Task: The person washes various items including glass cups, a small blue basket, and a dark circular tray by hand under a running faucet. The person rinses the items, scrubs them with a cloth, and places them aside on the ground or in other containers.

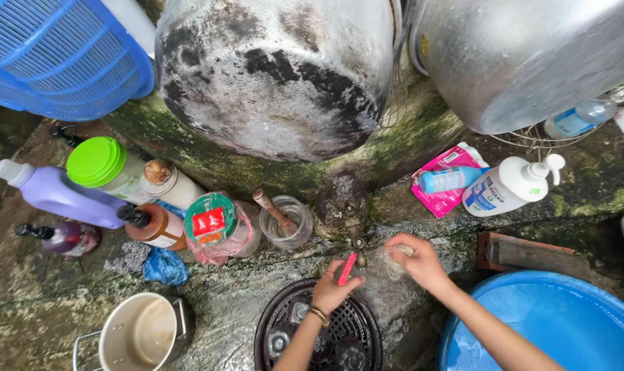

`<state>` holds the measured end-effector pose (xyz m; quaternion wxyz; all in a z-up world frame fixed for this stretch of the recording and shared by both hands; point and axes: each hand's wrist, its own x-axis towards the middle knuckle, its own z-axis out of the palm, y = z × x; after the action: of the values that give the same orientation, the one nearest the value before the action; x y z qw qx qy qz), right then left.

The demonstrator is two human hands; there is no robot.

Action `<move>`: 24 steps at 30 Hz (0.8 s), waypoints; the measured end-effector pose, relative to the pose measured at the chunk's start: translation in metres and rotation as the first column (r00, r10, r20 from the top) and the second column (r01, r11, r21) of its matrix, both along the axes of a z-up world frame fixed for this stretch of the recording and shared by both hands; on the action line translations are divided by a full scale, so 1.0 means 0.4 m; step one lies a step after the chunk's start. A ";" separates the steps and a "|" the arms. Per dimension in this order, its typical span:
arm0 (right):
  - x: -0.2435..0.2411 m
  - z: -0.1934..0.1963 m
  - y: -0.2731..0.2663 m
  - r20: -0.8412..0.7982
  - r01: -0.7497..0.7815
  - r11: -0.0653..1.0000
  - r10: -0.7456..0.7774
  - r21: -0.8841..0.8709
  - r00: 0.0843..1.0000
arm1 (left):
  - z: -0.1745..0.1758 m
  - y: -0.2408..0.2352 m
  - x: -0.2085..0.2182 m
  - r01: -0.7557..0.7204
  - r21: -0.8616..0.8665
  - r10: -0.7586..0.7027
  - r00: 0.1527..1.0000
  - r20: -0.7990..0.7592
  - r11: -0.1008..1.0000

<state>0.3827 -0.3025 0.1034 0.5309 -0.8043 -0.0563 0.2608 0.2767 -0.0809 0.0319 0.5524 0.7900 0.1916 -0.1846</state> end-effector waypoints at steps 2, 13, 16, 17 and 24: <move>-0.031 -0.110 -0.059 -0.052 0.109 0.993 -0.111 -0.038 0.992 | -0.052 -0.049 0.013 -0.055 0.031 0.056 0.998 -0.033 0.998; -0.053 -0.378 -0.005 -0.738 0.281 0.924 0.001 0.258 0.675 | -0.008 -0.095 -0.010 0.047 0.467 0.014 0.992 -0.127 0.883; -0.028 -0.409 0.006 -0.695 0.301 0.853 0.096 0.426 0.712 | 0.008 -0.063 -0.049 0.161 0.245 -0.109 0.971 -0.214 0.956; 0.012 -0.418 0.015 -0.691 0.331 0.849 0.053 0.411 0.721 | 0.003 -0.065 -0.038 0.148 0.240 -0.094 0.970 -0.223 0.960; -0.012 -0.416 0.015 -0.749 0.400 0.890 -0.108 0.220 0.653 | -0.030 -0.073 -0.052 0.284 0.596 -0.212 0.959 -0.190 0.751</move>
<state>0.3779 -0.2966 -0.0629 0.6814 -0.5230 0.2238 0.4605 0.2560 -0.1101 0.0199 0.2225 0.9337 0.1651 -0.2267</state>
